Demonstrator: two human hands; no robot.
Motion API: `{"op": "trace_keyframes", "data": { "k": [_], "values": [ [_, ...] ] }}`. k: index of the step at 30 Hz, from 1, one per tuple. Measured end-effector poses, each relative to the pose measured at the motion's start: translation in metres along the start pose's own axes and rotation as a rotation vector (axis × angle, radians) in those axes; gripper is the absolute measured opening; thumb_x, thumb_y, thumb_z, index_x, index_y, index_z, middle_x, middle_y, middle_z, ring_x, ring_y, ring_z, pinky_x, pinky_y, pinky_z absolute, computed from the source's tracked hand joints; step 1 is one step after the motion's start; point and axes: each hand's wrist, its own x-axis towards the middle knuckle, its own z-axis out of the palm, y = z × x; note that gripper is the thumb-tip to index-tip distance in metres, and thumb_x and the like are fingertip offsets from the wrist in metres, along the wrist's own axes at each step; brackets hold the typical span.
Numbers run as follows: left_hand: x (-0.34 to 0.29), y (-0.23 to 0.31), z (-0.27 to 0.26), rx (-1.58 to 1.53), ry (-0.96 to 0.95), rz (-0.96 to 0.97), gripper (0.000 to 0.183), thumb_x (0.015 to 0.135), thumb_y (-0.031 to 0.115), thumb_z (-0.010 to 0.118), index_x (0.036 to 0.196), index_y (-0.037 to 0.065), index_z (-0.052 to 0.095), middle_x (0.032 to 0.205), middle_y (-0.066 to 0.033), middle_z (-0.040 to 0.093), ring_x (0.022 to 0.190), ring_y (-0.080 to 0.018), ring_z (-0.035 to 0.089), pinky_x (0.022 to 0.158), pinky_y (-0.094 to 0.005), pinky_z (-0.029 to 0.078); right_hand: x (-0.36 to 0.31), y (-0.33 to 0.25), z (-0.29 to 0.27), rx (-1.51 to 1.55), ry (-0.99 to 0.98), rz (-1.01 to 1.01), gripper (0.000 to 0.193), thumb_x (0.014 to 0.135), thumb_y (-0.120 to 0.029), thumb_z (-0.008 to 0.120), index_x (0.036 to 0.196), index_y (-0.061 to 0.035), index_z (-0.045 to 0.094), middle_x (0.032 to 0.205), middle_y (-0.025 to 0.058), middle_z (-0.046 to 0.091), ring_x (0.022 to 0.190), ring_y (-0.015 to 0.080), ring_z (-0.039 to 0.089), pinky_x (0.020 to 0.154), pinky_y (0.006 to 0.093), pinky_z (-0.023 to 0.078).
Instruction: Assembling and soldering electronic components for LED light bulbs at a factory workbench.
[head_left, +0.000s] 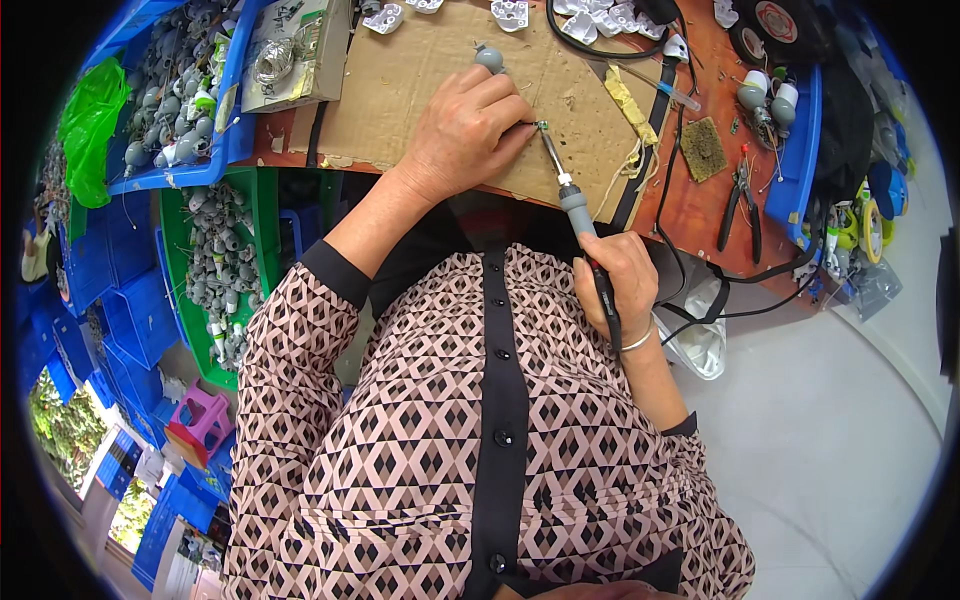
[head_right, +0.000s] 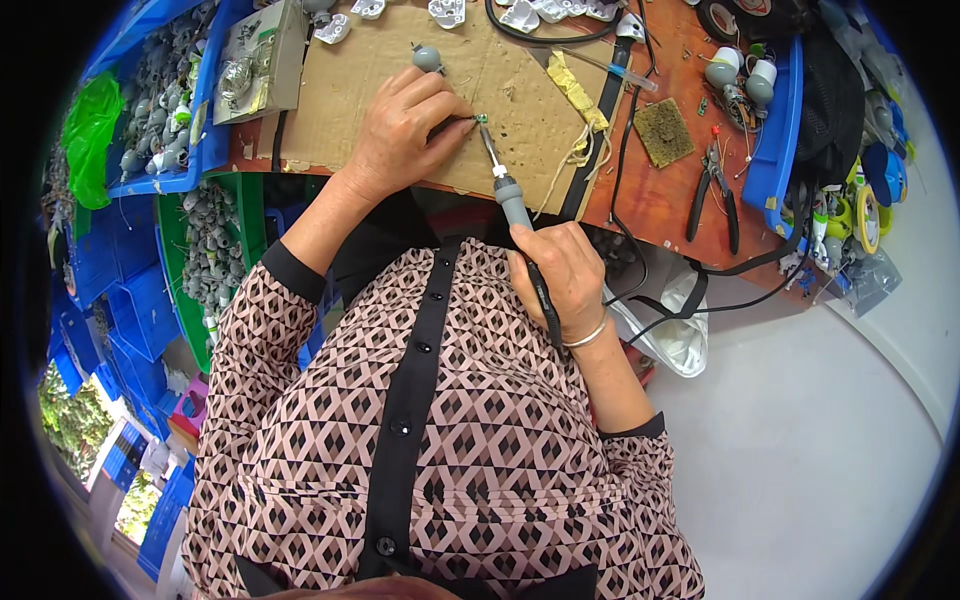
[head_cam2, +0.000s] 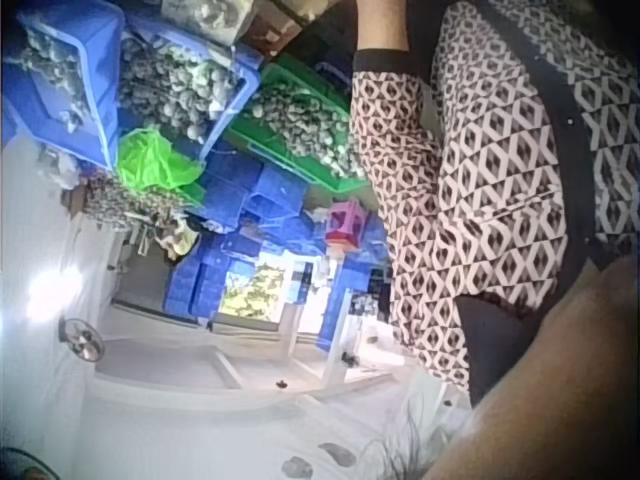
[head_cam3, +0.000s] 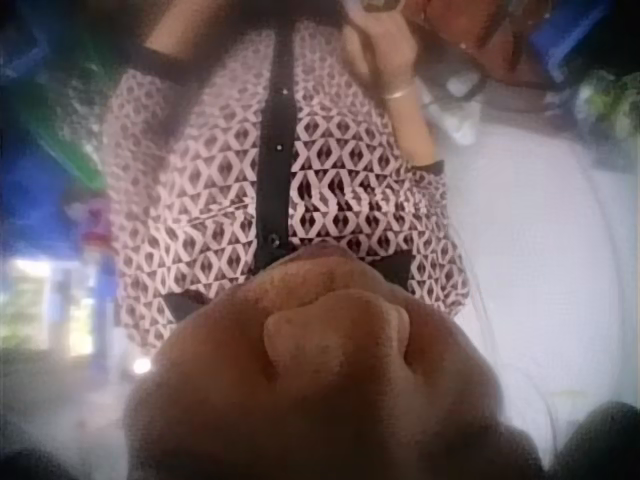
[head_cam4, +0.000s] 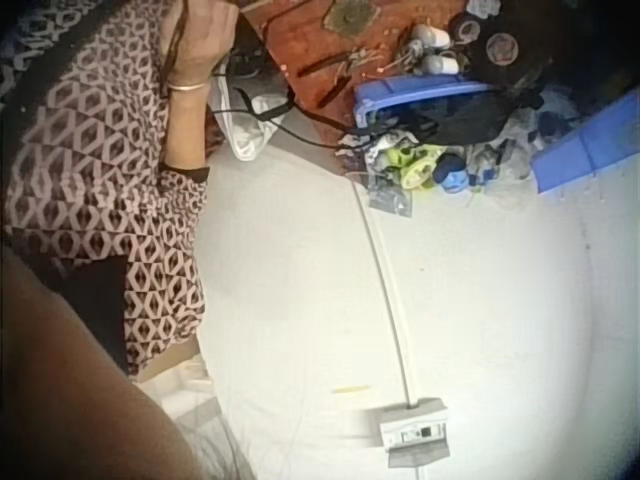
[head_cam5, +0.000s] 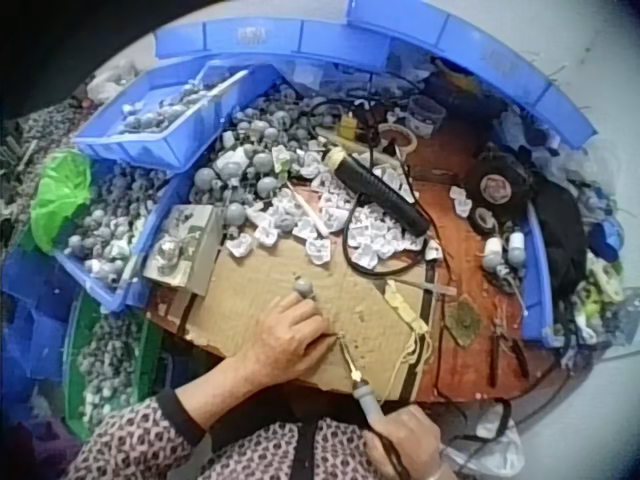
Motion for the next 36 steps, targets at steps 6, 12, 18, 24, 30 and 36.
{"op": "trace_keyframes", "data": {
  "k": [6,12,18,24,30,36],
  "values": [
    [-0.001,-0.001,-0.002,-0.001,0.000,-0.005,0.014,0.078,0.015,0.078,0.084,0.010,0.067,0.085,-0.0028,0.057,0.087,-0.0244,0.057,0.076,-0.0380,0.047,0.002,-0.007,-0.013,0.044,0.076,-0.016,0.037,0.073,0.007,0.070,0.109,0.0013,0.063,0.079,0.0112,0.062,0.062,0.0266,0.059,0.058,0.0362,0.049],
    [0.002,0.001,-0.002,-0.011,0.004,0.004,0.014,0.078,0.013,0.079,0.089,0.010,0.070,0.084,-0.0030,0.059,0.083,-0.0246,0.058,0.074,-0.0370,0.046,0.004,-0.001,-0.007,0.026,0.050,0.005,0.037,0.074,0.006,0.071,0.110,0.0009,0.063,0.079,0.0115,0.062,0.065,0.0266,0.060,0.060,0.0358,0.049],
    [0.003,0.001,-0.002,-0.010,0.003,0.007,0.014,0.078,0.012,0.079,0.089,0.010,0.070,0.085,-0.0030,0.059,0.083,-0.0246,0.058,0.074,-0.0369,0.046,0.005,0.004,-0.008,-0.006,0.081,0.023,0.038,0.076,0.006,0.072,0.112,0.0003,0.063,0.081,0.0121,0.063,0.067,0.0270,0.060,0.062,0.0364,0.049],
    [0.002,0.002,0.001,-0.009,0.010,0.021,0.015,0.078,0.011,0.078,0.090,0.010,0.070,0.085,-0.0028,0.059,0.083,-0.0246,0.059,0.074,-0.0372,0.046,0.008,0.008,-0.013,-0.048,0.118,0.004,0.037,0.078,0.005,0.073,0.114,0.0008,0.062,0.085,0.0126,0.064,0.069,0.0282,0.061,0.064,0.0375,0.050],
    [0.004,0.005,-0.001,-0.011,0.003,0.022,0.015,0.079,0.011,0.078,0.092,0.010,0.070,0.086,-0.0034,0.059,0.084,-0.0254,0.059,0.075,-0.0374,0.046,0.012,0.019,-0.030,-0.091,0.165,0.033,0.039,0.079,0.005,0.074,0.115,-0.0007,0.062,0.091,0.0129,0.066,0.074,0.0284,0.062,0.066,0.0375,0.051],
    [0.006,0.003,0.001,-0.005,0.002,0.027,0.013,0.080,0.012,0.077,0.090,0.011,0.070,0.086,-0.0025,0.059,0.085,-0.0247,0.058,0.075,-0.0375,0.047,0.015,0.028,-0.046,-0.190,0.218,0.053,0.036,0.084,0.003,0.073,0.117,-0.0004,0.062,0.095,0.0137,0.067,0.076,0.0274,0.062,0.068,0.0369,0.051]
  ]
}}
